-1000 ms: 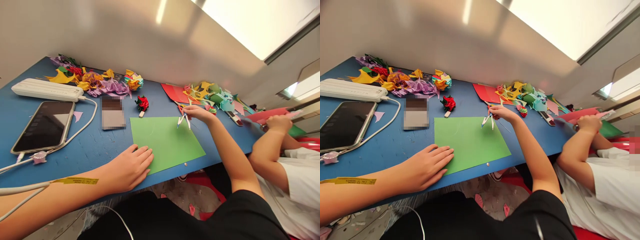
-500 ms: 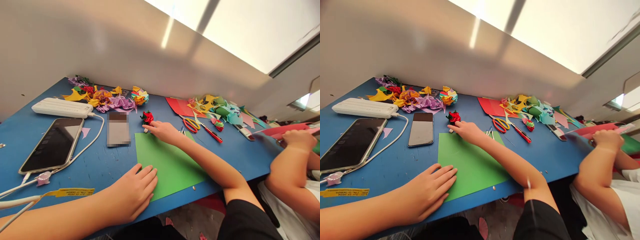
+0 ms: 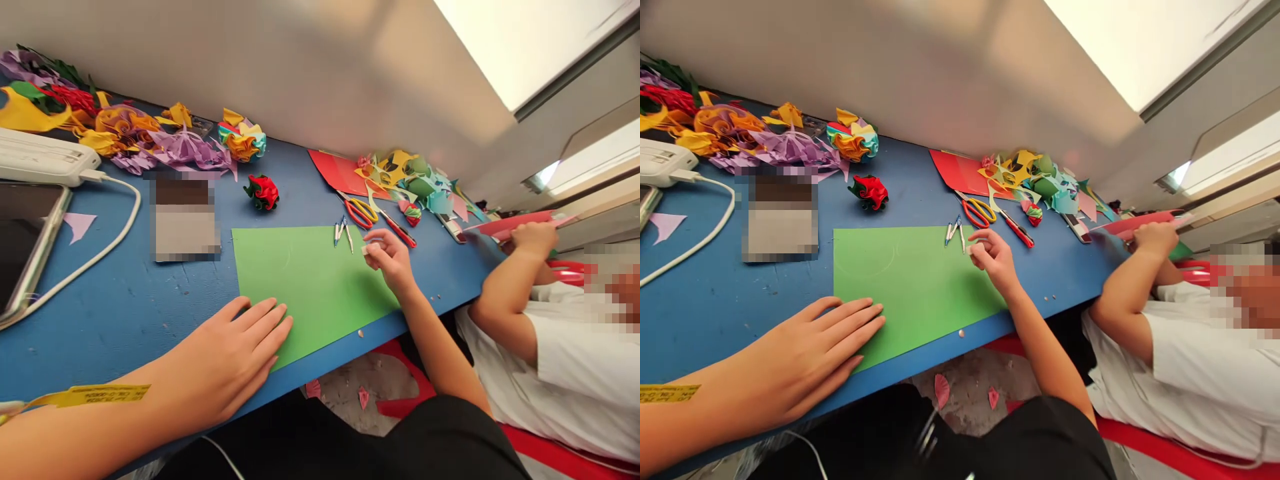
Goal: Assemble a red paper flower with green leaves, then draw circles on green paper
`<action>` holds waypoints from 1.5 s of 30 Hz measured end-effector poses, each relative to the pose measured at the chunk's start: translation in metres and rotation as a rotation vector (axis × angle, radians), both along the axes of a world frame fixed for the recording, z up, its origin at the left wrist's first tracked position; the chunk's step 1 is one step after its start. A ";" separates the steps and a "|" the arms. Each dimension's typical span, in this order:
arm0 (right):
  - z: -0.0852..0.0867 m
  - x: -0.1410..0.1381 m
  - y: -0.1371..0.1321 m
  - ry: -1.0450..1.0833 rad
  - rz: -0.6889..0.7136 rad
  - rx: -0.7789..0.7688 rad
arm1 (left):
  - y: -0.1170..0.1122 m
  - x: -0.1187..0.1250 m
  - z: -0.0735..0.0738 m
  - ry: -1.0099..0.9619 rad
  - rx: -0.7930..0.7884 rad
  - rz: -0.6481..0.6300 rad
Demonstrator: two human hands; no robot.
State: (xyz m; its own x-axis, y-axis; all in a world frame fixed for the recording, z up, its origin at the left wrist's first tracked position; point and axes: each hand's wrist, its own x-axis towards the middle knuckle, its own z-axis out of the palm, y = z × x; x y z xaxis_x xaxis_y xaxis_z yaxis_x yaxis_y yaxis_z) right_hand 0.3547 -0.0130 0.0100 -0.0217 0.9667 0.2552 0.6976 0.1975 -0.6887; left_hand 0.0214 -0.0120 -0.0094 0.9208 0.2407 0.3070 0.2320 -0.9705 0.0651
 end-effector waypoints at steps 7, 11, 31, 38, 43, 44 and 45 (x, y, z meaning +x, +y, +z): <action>-0.019 0.010 -0.007 -0.045 -0.020 -0.105 | 0.000 0.001 -0.003 -0.042 0.012 -0.004; -0.017 0.008 -0.006 -0.130 -0.024 -0.109 | 0.001 0.000 -0.003 -0.025 0.003 -0.007; -0.016 0.006 -0.002 -0.184 -0.029 -0.092 | 0.001 0.001 -0.007 -0.030 -0.002 -0.002; -0.016 0.006 -0.001 -0.183 -0.020 -0.110 | 0.001 0.002 -0.003 -0.074 0.030 -0.005; -0.016 0.005 -0.004 -0.131 -0.044 -0.092 | 0.000 0.001 -0.003 -0.086 0.036 0.003; -0.015 0.005 -0.006 -0.112 -0.067 -0.080 | 0.000 0.001 -0.003 -0.085 0.032 0.002; -0.015 0.006 -0.009 -0.092 -0.092 -0.069 | 0.000 0.001 -0.003 -0.083 0.030 -0.002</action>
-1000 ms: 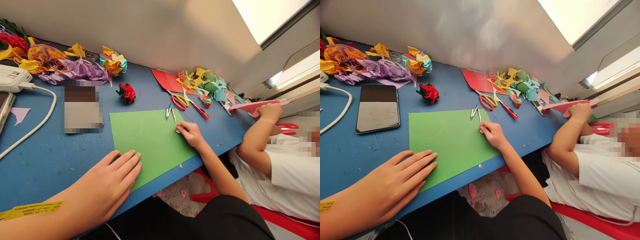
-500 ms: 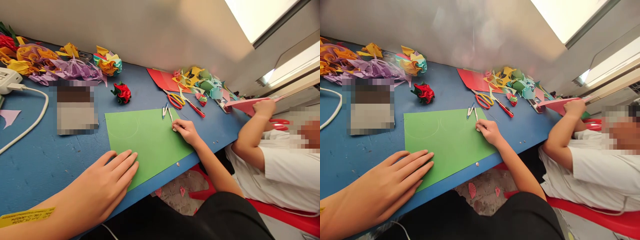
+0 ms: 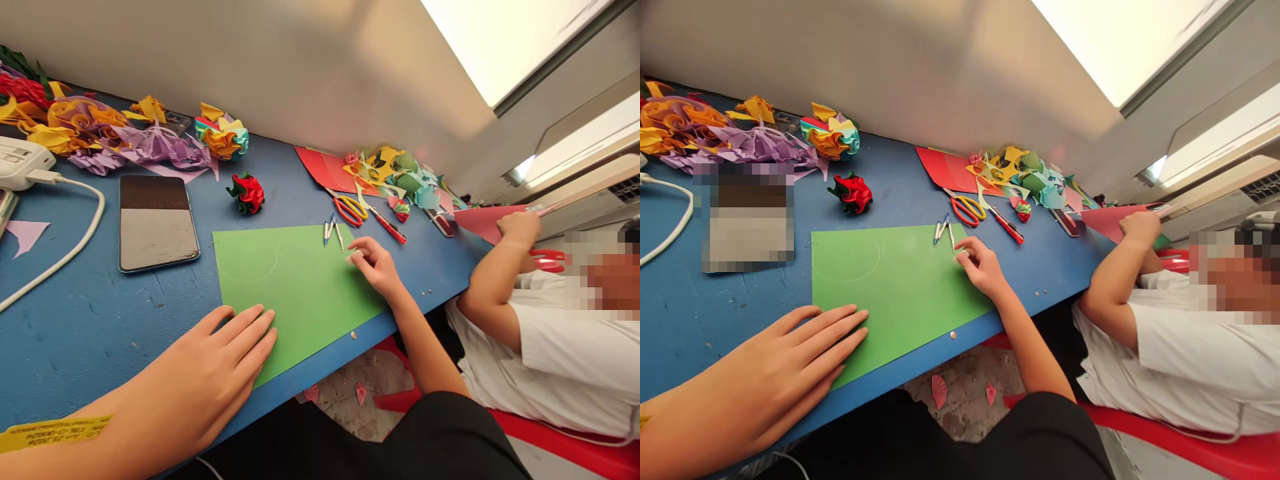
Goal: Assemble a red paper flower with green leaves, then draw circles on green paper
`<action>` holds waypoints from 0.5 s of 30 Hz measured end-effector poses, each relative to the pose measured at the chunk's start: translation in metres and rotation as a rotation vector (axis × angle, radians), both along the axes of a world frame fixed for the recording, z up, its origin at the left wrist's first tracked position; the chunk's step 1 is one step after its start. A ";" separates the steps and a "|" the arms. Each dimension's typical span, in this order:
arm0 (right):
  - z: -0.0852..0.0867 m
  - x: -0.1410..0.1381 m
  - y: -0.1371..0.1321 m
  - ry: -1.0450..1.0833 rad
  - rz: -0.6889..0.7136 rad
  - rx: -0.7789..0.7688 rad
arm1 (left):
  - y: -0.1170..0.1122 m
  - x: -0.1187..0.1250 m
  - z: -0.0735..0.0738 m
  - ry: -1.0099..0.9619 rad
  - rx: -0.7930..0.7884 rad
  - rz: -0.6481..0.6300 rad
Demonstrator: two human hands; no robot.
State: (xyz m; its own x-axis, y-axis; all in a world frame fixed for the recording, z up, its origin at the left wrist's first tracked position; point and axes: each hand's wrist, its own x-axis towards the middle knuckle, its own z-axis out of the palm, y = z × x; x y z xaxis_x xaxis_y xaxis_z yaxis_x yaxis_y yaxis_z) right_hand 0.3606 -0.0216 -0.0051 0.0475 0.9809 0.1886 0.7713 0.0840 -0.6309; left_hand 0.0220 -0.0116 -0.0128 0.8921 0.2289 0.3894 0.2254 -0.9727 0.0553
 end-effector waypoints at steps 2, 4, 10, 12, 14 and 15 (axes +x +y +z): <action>0.001 0.002 -0.004 0.027 -0.030 0.008 | 0.000 0.000 -0.001 0.009 -0.004 -0.002; 0.001 0.003 -0.006 0.032 -0.033 -0.008 | 0.001 0.000 -0.001 0.018 -0.006 -0.003; 0.002 0.002 -0.001 -0.014 0.000 -0.062 | 0.000 -0.001 0.000 0.023 -0.010 -0.005; 0.002 0.001 0.002 -0.028 0.010 -0.069 | 0.000 0.000 0.001 0.027 -0.018 0.003; 0.002 0.002 0.003 -0.034 0.007 -0.068 | 0.000 0.001 0.000 0.030 -0.025 0.004; 0.001 0.003 0.003 -0.035 0.001 -0.063 | 0.000 0.001 0.000 0.031 -0.029 0.002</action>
State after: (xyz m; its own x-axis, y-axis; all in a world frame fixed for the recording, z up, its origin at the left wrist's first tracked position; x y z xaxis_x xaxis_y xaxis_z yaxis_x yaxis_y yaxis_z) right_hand 0.3637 -0.0187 -0.0037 0.0412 0.9909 0.1283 0.7929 0.0457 -0.6077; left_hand 0.0235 -0.0111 -0.0133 0.9031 0.2417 0.3549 0.2295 -0.9703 0.0768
